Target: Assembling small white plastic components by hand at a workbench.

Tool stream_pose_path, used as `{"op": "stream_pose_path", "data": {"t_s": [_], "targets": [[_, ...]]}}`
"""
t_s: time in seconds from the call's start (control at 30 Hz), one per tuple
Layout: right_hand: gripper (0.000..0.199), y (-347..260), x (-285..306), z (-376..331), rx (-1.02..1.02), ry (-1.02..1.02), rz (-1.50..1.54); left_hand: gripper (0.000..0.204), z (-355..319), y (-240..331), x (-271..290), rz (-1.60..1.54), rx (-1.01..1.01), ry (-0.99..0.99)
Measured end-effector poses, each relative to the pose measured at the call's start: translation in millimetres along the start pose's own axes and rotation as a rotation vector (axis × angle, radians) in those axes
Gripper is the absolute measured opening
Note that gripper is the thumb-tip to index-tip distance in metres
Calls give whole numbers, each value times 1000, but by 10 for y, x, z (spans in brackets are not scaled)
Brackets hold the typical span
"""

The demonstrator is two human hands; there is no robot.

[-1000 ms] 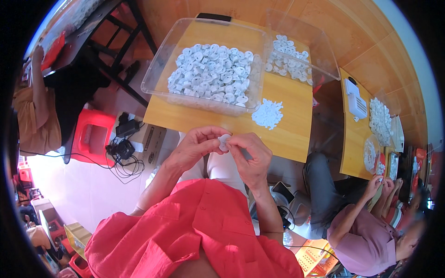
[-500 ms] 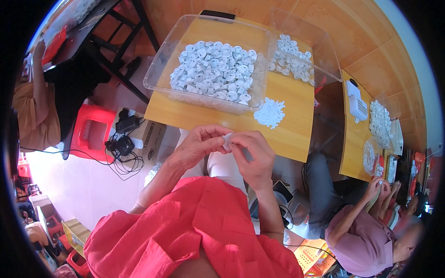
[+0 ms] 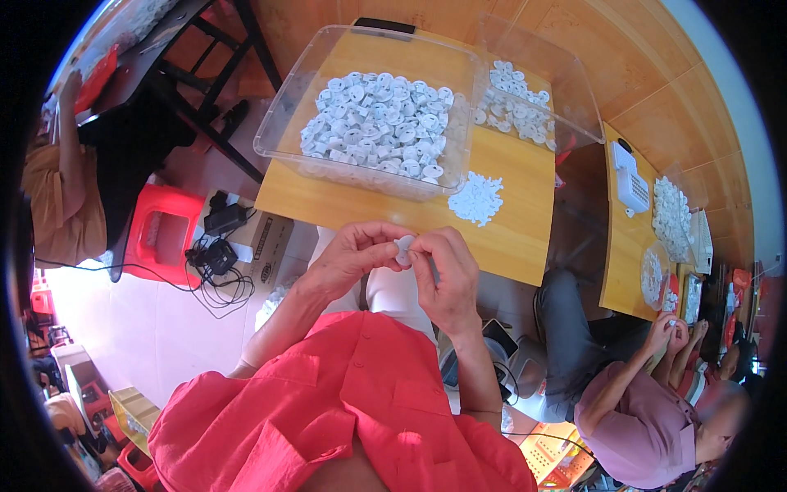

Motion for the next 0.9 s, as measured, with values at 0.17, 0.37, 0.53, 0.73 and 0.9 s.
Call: {"op": "stream_pose_path", "data": {"t_s": [0.17,0.37,0.53,0.73,0.9], "targets": [[9,3,-10,-22,11,5,-6,27,-13,-23,-10,-20,2,10],[10,19,-49,-55,31,12,-19,26,-35,-16,-3,-47,-9,39],[13,17,-81,-53,103,8,-56,27,-17,-18,25,-14,-29,17],[27,-15,69,-46,119,92,-113,25,45,45,-23,-93,-6,28],[38,16,88,-2,-55,-9,4,30,106,-33,-15,-15,18,40]]}}
Point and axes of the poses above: each hand's wrist, its own z-axis towards the middle knuckle, its own x-axis out of the back of the hand, y = z × x, the point moved 10 cm from there along z, towards the middle knuckle, and after that the axes turned 1 degree about y, right-handed, at the moved point
